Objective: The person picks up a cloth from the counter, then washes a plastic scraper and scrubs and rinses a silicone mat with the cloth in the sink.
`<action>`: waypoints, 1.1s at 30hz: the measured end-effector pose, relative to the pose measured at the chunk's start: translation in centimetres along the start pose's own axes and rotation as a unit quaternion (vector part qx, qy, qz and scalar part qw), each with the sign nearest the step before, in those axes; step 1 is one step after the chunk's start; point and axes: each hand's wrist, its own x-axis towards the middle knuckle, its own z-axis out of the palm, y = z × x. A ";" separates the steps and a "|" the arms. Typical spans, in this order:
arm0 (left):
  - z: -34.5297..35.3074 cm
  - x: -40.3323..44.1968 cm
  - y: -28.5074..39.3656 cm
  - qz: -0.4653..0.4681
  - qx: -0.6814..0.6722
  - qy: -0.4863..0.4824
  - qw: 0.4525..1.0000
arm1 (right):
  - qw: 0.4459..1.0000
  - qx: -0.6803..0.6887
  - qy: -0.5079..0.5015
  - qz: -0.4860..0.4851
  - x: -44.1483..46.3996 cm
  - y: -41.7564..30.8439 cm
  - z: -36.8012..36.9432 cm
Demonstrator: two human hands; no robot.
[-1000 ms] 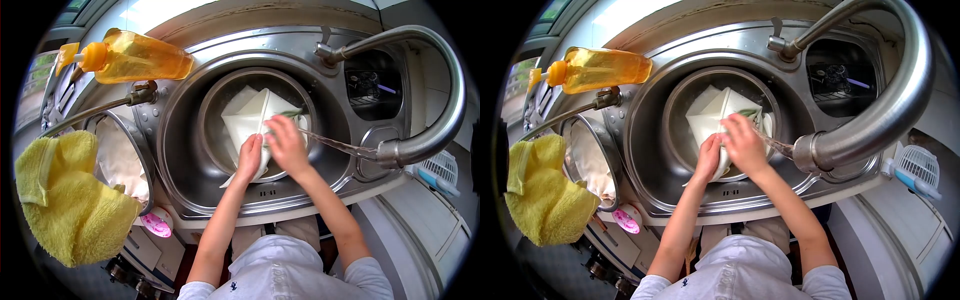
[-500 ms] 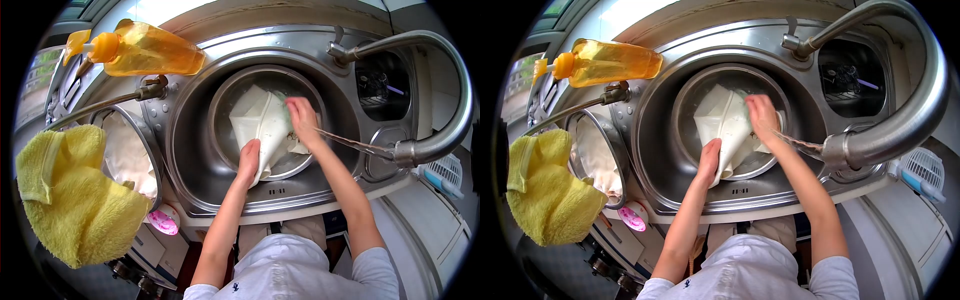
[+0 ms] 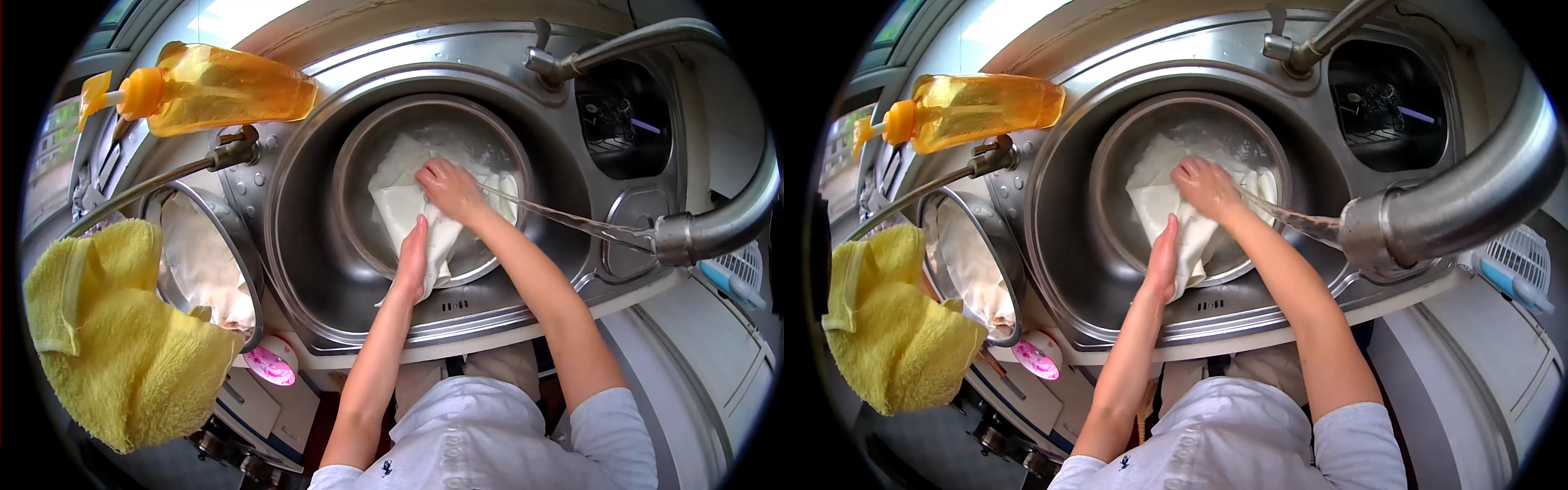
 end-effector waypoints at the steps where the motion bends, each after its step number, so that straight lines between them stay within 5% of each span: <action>1: 0.0 -0.1 0.3 0.026 0.009 0.023 0.999 | 0.997 -0.065 -0.005 -0.031 0.4 1.0 -0.3; 5: -0.8 -1.1 1.2 0.006 -0.040 0.020 0.999 | 0.981 -0.140 0.009 0.131 0.8 2.8 -4.1; 7: -1.2 -0.8 1.2 -0.004 -0.058 0.021 0.998 | 0.968 0.064 0.076 0.230 0.4 2.1 -6.8; 12: -1.0 0.4 0.6 -0.011 -0.120 0.005 0.993 | 0.953 0.257 0.099 0.124 -4.1 -5.9 -6.5; 16: -1.4 0.5 0.0 -0.002 -0.112 0.050 0.992 | 0.971 0.212 0.063 0.095 -5.4 -8.0 -2.2; 20: -0.9 -1.3 2.7 -0.038 -0.118 -0.019 0.992 | 0.997 -0.060 0.047 0.029 -4.0 0.0 1.3; 24: -1.0 -2.0 4.2 0.002 -0.014 -0.020 1.000 | 0.994 -0.066 -0.005 0.082 -1.6 0.7 -4.5; 27: -0.9 -3.2 5.4 0.021 0.070 -0.015 0.997 | 0.992 0.070 -0.073 0.077 -0.9 -2.1 -9.5; 30: -1.4 -4.6 6.2 0.130 0.234 -0.058 0.962 | 0.976 0.082 -0.200 -0.031 -0.9 -4.3 -11.1; 32: -1.8 -6.2 6.5 0.282 0.517 0.040 0.807 | 0.984 0.030 -0.157 -0.077 -1.6 -3.6 -10.0; 33: -2.0 -7.0 6.5 0.258 0.544 0.058 0.797 | 0.984 0.041 -0.164 -0.064 -1.4 -3.5 -10.6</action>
